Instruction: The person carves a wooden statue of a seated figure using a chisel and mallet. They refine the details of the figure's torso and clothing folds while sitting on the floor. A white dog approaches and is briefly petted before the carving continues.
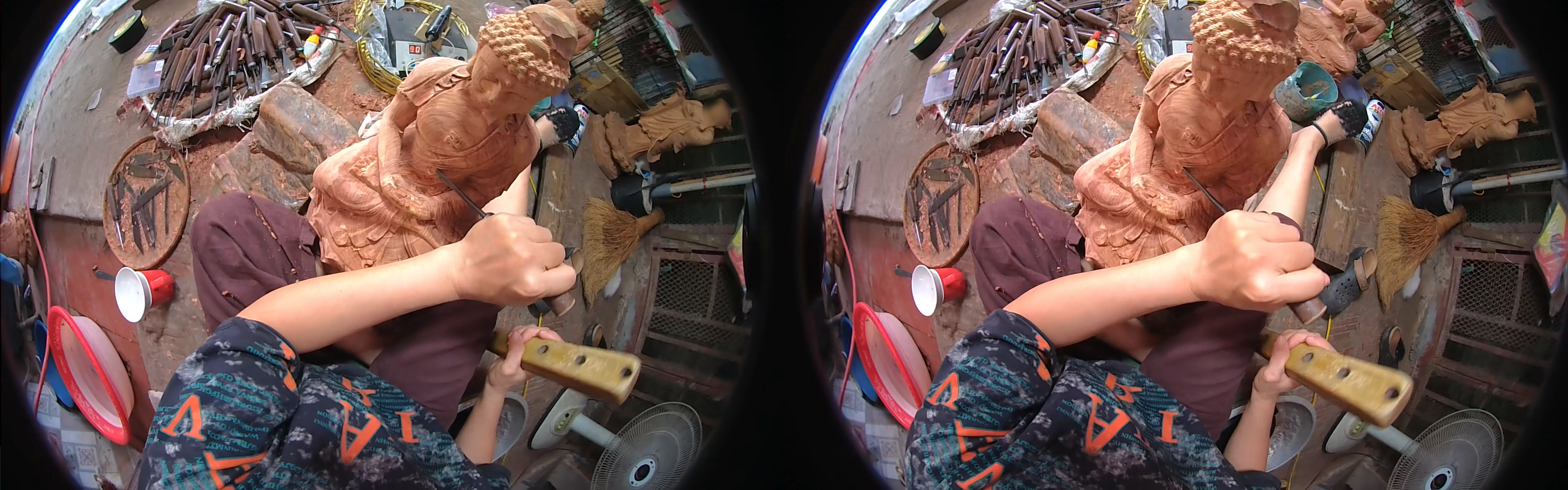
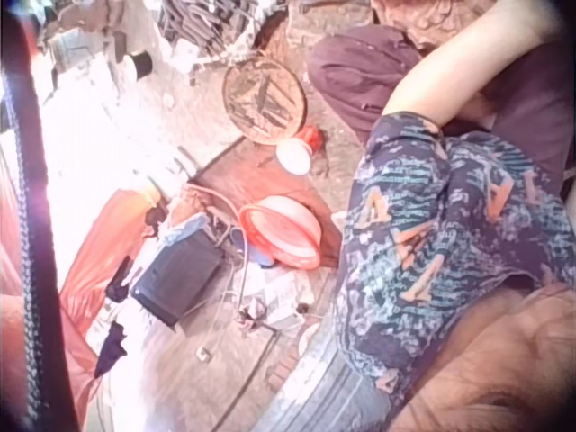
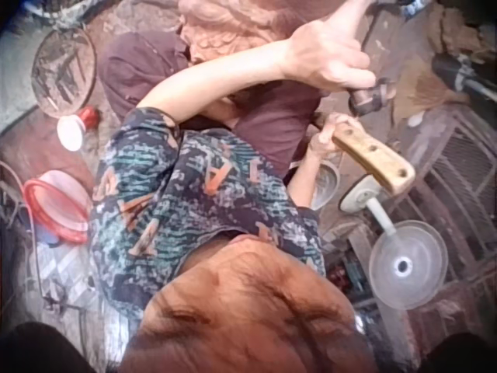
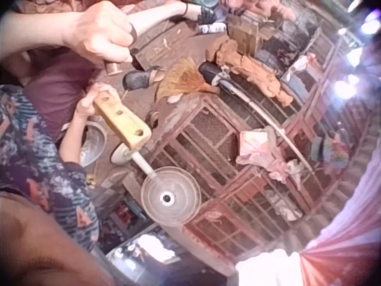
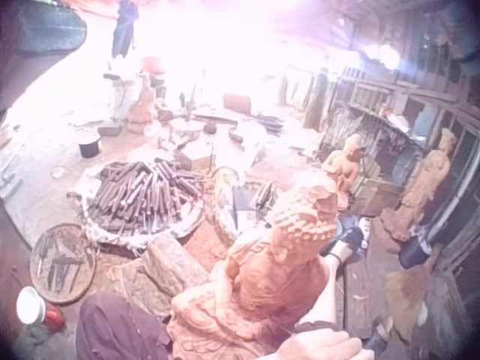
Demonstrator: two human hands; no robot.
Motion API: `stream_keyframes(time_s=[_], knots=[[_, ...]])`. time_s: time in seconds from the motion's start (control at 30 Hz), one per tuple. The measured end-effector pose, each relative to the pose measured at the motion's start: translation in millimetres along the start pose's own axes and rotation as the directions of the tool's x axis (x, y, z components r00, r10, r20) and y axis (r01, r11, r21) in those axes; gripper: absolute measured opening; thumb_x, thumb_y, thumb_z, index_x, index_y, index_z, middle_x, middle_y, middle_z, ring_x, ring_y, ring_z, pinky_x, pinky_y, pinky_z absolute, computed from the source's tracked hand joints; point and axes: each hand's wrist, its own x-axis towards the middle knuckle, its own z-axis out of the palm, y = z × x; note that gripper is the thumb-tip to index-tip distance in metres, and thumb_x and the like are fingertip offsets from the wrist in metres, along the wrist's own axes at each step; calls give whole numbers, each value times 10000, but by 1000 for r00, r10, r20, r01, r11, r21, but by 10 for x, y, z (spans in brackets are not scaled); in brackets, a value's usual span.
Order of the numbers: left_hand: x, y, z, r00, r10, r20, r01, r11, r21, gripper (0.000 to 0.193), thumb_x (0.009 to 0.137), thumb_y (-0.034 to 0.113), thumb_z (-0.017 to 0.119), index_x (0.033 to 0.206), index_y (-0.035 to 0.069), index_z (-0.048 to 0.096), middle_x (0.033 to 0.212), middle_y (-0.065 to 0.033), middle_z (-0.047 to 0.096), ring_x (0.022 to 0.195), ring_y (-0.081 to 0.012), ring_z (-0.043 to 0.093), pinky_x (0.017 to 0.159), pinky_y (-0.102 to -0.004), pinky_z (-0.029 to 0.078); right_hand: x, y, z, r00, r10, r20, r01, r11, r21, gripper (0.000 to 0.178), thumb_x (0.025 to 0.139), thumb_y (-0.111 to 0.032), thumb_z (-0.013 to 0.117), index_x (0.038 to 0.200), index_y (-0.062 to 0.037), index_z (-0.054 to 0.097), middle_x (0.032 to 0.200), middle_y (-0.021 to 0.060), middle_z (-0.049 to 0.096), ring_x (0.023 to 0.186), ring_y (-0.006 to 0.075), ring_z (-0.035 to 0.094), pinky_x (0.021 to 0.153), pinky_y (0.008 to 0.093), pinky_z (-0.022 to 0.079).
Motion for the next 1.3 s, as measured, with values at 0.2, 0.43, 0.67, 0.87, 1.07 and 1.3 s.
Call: stream_keyframes(time_s=[0.2, 0.43, 0.67, 0.87, 1.07, 1.3], knots=[[-47, -18, -92, 999, 34, -1, -34, 998, -58, 103, 671, 222, 633, 732, 152, 587, 583, 47, 418, 521, -97, 499, 426, -245, 366, -42, -31, -15, 991, -73, 114, 82, 993, -79, 412, 780, 41, 655, 1124, -32, 442, 839, 26, 446, 711, 99, 422, 675, 228, 386], [-140, -123, -206, 997, -36, 71, 40, 998, -53, 125, 644, 223, 640, 717, 145, 575, 582, 43, 414, 488, -120, 478, 405, -265, 361, -104, -36, -31, 985, 68, 156, -7, 933, -359, 379, 783, 54, 649, 1107, 3, 460, 946, 41, 493, 741, 83, 467, 664, 219, 408], [197, 199, 23, 974, -222, 45, 224, 974, -43, 196, 636, 242, 608, 632, 125, 451, 548, 12, 416, 487, -142, 524, 427, -301, 399, -31, -88, -35, 991, 110, 77, -92, 972, -216, 545, 774, -4, 674, 1253, 35, 418, 1163, 88, 508, 1048, 200, 505, 947, 340, 398], [329, 132, 113, 970, -235, -59, 232, 971, -49, 178, 627, 245, 589, 634, 122, 462, 542, 11, 402, 481, -142, 512, 430, -293, 395, 319, -403, 124, 993, 116, -13, -116, 993, 28, 464, 723, 78, 602, 1150, -23, 451, 949, 31, 475, 866, 126, 469, 848, 268, 403], [323, 94, 93, 984, -170, -58, 167, 985, -46, 175, 627, 255, 571, 619, 131, 447, 544, 13, 389, 476, -132, 500, 427, -285, 385, 397, -529, 70, 998, 11, 59, -17, 995, 96, 423, 712, 67, 590, 1080, -60, 425, 818, 21, 429, 735, 118, 428, 744, 241, 381], [249, 41, 136, 985, -163, -53, 164, 986, 27, 202, 623, 272, 564, 604, 130, 422, 546, 14, 374, 480, -126, 496, 423, -283, 381, 298, -365, 100, 989, 78, 126, -47, 972, -231, 355, 751, 71, 588, 1065, -37, 463, 829, 17, 430, 762, 113, 440, 754, 256, 393]])
